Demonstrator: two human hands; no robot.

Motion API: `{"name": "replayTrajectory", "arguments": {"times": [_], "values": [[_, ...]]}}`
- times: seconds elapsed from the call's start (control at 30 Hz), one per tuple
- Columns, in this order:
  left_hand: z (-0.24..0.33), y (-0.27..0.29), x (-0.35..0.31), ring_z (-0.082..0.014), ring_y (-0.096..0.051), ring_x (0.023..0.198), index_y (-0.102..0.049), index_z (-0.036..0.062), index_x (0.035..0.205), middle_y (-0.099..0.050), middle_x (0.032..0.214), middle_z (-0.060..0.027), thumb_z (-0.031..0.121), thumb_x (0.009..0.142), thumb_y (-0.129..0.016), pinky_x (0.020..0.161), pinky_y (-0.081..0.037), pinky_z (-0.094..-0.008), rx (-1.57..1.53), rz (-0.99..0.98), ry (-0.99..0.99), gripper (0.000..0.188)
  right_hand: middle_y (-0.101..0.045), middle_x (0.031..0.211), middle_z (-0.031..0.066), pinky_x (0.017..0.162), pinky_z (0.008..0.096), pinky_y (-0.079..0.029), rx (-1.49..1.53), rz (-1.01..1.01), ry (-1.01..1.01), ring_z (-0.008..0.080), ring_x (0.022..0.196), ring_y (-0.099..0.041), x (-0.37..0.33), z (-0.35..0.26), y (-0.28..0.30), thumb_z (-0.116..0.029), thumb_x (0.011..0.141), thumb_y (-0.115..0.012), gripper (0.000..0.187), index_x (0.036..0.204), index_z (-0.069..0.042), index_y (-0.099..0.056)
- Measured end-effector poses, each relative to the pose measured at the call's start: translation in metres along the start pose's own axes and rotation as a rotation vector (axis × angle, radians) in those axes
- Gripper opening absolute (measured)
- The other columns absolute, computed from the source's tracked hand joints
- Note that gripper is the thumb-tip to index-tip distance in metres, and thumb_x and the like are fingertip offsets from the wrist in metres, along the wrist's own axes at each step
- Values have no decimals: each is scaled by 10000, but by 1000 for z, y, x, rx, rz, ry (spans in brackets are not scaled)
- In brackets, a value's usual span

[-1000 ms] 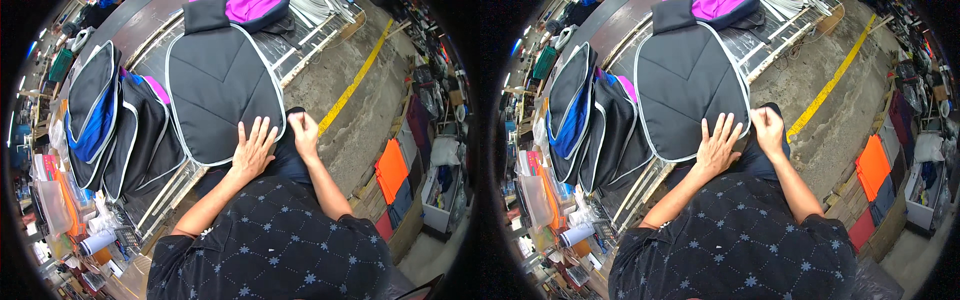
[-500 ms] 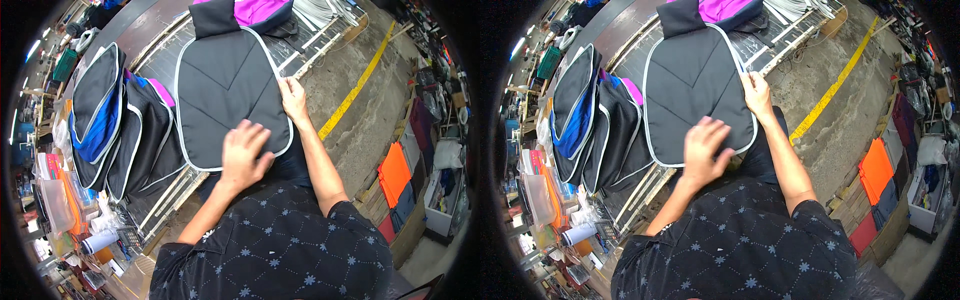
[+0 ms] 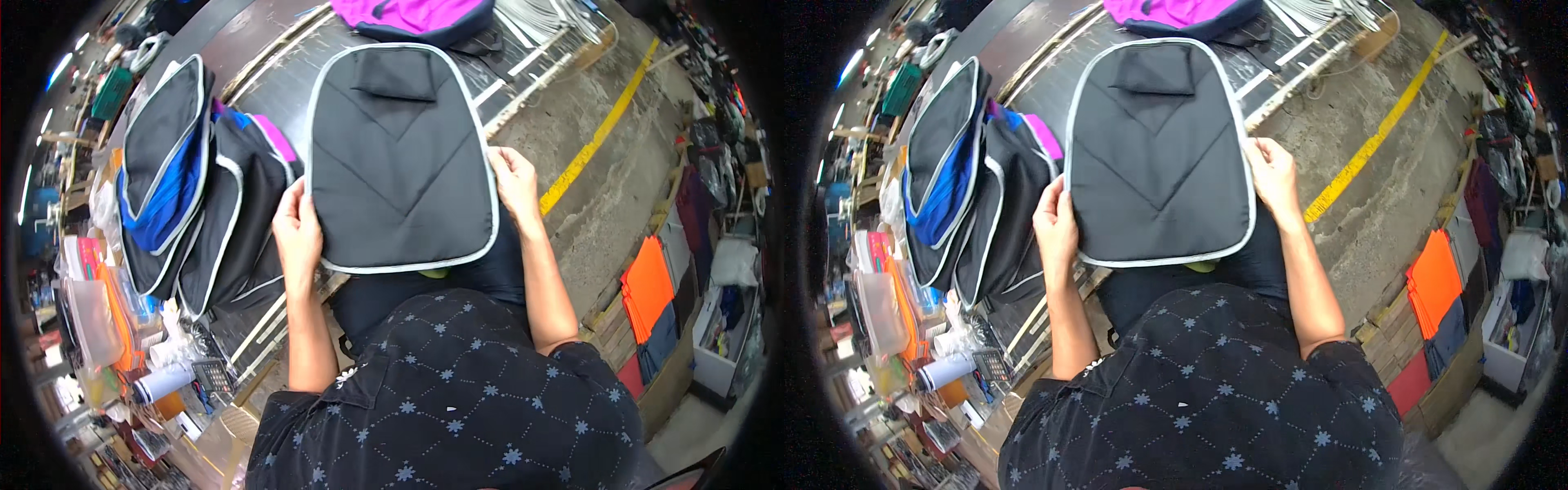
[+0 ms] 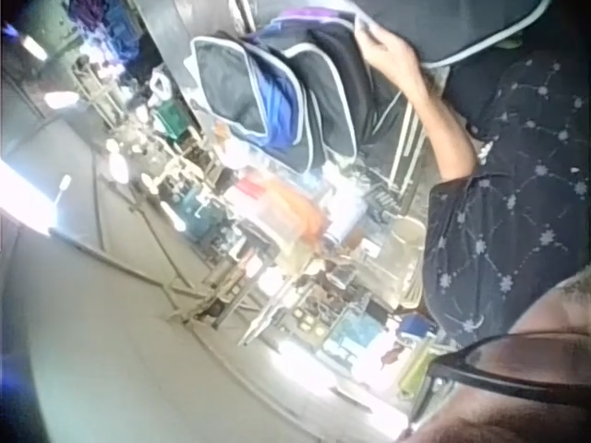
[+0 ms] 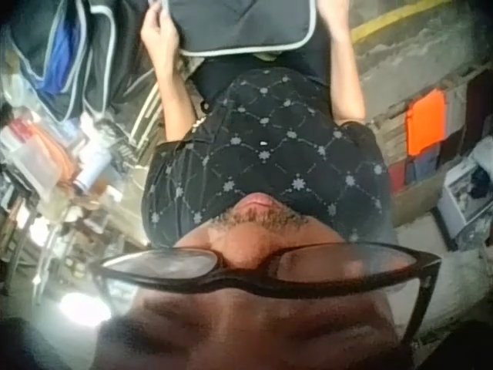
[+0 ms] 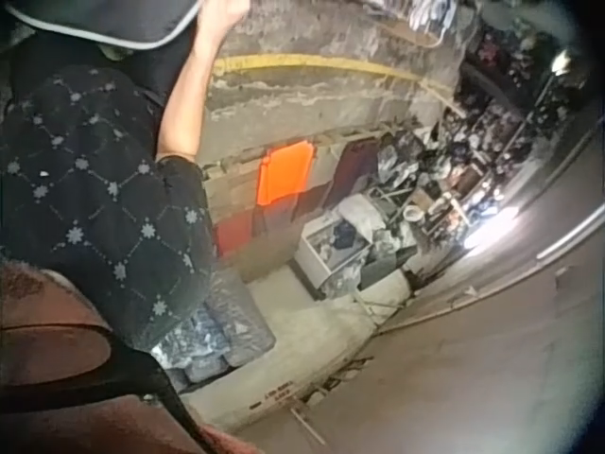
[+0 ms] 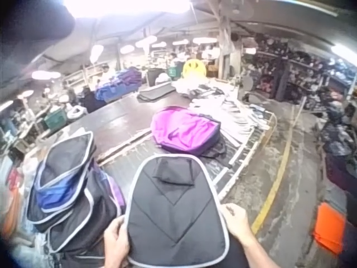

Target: Trimming loose threads from manufactured bag components using a pair of thread nippers.

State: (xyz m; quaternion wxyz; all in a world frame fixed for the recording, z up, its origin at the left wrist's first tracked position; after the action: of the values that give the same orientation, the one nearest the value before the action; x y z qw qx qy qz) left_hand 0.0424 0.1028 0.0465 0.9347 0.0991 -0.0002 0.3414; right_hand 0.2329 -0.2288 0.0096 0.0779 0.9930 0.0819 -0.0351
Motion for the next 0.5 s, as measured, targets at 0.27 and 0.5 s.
{"name": "replayTrajectory", "arguments": {"times": [0.27, 0.5], "values": [[-26, 7, -1, -144, -754, 1092, -722, -52, 1371, -796, 1251, -100, 114, 1083, -713, 987, -590, -283, -562, -112, 333, 332, -744, 1013, -19, 850, 254, -537, -29, 6, -20, 66, 908, -652, -3, 31, 12, -259, 1138, -670, 273, 1160, -1, -754], [13, -13, 8, -240, -727, 883, -685, 13, 1413, -744, 1080, -130, 89, 990, -747, 811, -595, -375, 527, 88, -216, 434, -759, 998, -11, 808, 257, -548, 2, -9, 50, 59, 871, -655, -1, 36, 18, -247, 1125, -697, 273, 1156, 16, -765]]}}
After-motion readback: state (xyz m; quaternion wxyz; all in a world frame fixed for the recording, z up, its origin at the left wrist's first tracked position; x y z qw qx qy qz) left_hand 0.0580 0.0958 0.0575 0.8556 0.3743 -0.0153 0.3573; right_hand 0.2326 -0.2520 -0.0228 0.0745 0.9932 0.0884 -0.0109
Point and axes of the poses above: each hand's wrist, its own x-axis towards the middle knuckle, its own y-axis out of the back of the hand, z = x × y, the point moved 1 cm from there along x, towards the middle knuckle
